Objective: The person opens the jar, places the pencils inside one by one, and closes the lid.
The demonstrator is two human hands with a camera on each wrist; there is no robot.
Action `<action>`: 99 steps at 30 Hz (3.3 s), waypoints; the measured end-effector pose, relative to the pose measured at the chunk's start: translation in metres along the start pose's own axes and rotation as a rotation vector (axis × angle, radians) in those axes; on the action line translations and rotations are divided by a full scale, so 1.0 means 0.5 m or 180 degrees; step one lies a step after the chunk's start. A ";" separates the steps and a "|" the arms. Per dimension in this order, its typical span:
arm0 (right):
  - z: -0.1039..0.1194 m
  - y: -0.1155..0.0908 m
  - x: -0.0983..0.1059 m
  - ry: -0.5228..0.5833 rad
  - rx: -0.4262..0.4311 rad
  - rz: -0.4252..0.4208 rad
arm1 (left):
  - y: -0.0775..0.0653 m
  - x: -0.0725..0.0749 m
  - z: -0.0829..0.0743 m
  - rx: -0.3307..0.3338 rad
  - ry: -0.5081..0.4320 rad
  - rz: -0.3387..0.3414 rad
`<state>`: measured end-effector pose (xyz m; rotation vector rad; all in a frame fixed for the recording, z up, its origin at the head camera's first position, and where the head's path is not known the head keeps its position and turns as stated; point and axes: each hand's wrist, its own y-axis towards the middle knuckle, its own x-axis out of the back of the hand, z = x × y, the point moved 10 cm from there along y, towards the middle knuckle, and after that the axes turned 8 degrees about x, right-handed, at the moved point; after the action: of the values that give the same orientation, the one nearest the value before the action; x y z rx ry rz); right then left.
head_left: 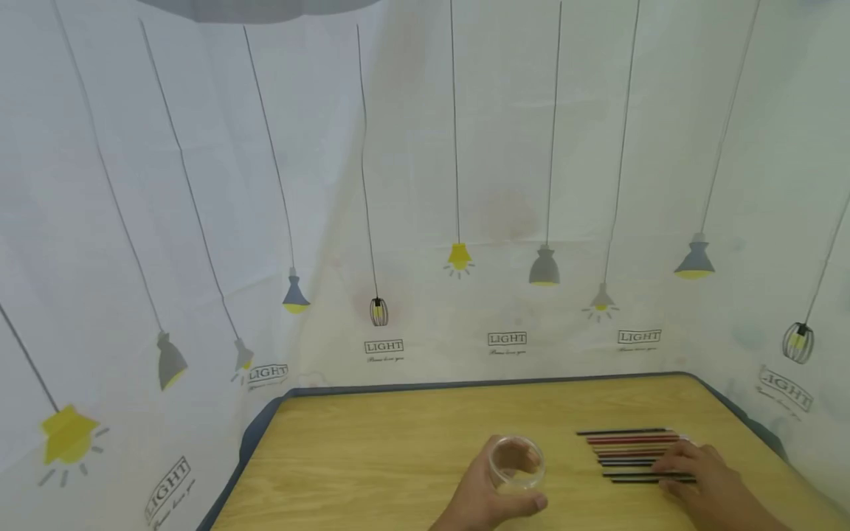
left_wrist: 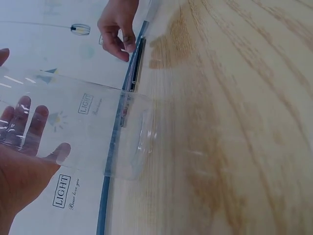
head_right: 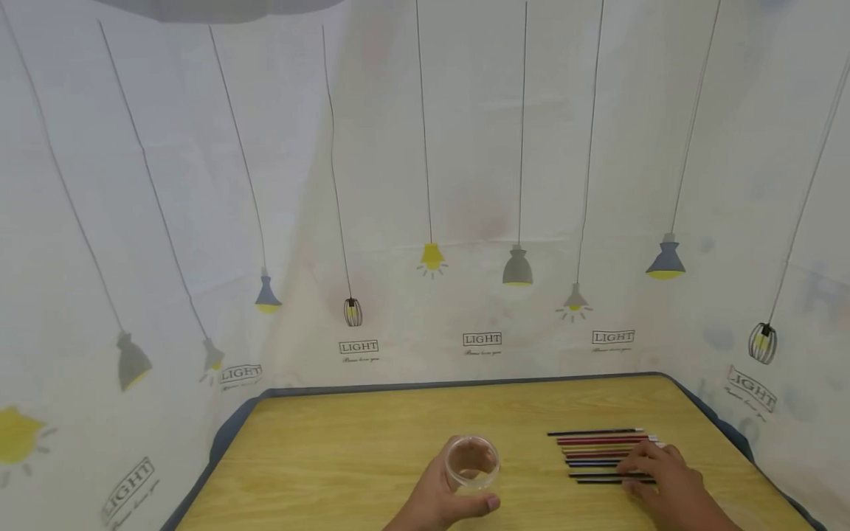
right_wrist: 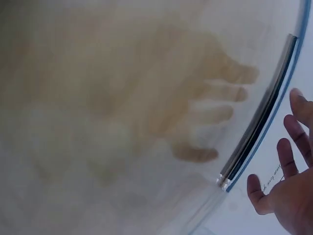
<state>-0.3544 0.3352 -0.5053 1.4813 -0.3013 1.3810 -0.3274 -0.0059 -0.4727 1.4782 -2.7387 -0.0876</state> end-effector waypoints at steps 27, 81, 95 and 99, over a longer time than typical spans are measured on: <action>0.042 0.049 -0.036 0.0646 0.0907 0.0421 | -0.003 -0.003 0.004 0.0074 -0.0075 -0.0053; 0.048 0.068 -0.064 0.0409 0.0454 0.0725 | -0.008 -0.008 -0.004 -0.0051 -0.0004 -0.0105; 0.044 0.070 -0.064 0.0603 0.0457 0.0812 | -0.006 -0.006 0.002 0.0039 0.0017 -0.0126; 0.046 0.067 -0.052 0.0706 0.0472 0.0735 | -0.004 -0.007 0.005 0.0071 0.0051 -0.0134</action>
<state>-0.3746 0.2912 -0.5058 1.4292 -0.2382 1.7700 -0.3241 -0.0039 -0.4755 1.5356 -2.7055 -0.0461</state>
